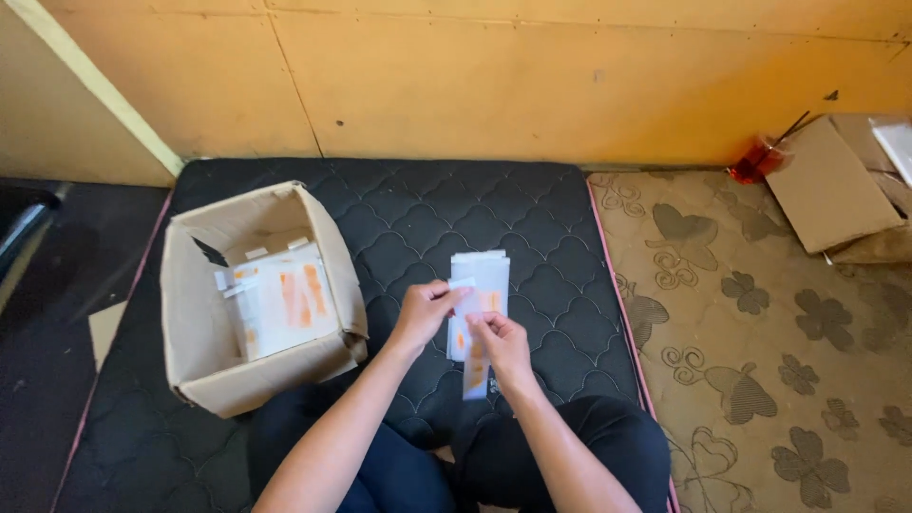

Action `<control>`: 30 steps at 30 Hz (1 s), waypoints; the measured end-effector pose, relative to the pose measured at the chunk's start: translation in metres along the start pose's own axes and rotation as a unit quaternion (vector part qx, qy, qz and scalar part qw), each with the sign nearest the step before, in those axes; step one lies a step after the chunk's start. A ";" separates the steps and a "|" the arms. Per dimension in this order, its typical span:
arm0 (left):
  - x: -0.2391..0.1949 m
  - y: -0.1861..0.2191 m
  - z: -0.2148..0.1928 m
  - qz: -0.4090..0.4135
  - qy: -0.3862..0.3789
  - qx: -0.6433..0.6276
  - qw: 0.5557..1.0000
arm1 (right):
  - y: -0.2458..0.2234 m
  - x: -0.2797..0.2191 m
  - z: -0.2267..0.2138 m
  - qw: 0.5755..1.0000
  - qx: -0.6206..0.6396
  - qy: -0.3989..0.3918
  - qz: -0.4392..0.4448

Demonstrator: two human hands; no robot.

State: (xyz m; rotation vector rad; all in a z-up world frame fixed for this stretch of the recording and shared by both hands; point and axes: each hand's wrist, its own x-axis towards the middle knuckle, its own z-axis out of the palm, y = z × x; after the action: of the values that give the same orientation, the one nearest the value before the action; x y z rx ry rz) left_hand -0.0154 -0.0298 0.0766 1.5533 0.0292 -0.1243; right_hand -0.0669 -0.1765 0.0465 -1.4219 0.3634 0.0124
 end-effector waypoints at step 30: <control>0.025 -0.054 -0.014 -0.032 -0.014 -0.001 0.999 | 0.074 -0.078 -0.029 0.979 -0.006 -0.141 0.146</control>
State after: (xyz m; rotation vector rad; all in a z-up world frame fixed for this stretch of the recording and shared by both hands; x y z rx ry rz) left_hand 0.0053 -0.0180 0.0204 1.5485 0.0576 -0.1964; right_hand -0.1639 -0.1764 -0.0076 -1.3460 0.3349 0.4522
